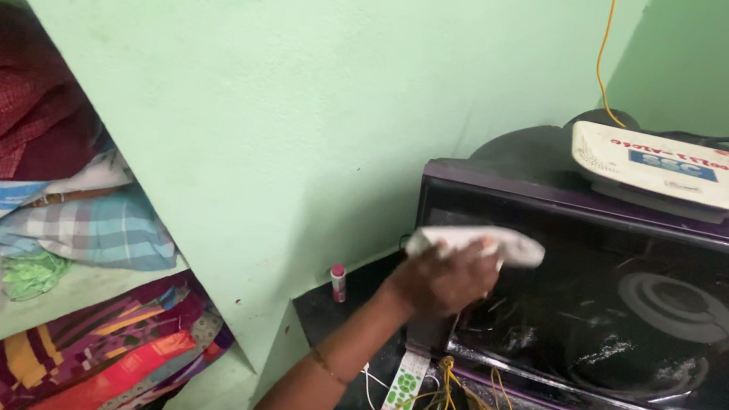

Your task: The person wipes the front screen and top surface of a CRT television with a white cloth. They temporarily lift a set-top box and a router to clean underneath, then place them back. The person continues wiping the screen and bezel.

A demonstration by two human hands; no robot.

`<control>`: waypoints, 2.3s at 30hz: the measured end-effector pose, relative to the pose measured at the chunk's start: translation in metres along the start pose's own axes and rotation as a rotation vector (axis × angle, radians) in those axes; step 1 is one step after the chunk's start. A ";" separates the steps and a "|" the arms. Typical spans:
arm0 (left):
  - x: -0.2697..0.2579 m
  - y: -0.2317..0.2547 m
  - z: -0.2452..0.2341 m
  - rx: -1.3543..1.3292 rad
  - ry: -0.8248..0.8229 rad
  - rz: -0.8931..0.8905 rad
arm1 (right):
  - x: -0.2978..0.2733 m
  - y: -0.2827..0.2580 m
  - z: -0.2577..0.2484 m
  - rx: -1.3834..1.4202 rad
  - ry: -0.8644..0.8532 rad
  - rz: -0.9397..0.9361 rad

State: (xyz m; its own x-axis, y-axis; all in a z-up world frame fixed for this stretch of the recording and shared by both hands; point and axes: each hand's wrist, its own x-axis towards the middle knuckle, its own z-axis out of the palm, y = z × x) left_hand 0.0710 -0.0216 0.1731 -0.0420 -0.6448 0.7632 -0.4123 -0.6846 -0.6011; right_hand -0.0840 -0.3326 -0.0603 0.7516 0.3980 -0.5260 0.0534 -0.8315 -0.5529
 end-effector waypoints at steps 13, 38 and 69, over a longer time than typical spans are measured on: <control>-0.109 0.088 0.022 -0.530 -0.457 0.268 | -0.052 -0.030 -0.015 0.209 0.225 -0.357; 0.013 0.091 -0.068 -0.592 -0.404 -0.517 | 0.003 -0.124 -0.200 0.012 1.975 -0.059; -0.030 0.100 -0.034 -0.568 -0.128 -0.607 | 0.100 -0.177 -0.152 -0.542 1.586 -0.560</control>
State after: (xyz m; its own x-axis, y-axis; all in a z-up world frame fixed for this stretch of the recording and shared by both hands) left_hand -0.0001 -0.0587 0.0984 0.4246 -0.2770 0.8620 -0.7270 -0.6717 0.1423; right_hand 0.0815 -0.2048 0.0827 0.4062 0.2031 0.8909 0.4487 -0.8937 -0.0008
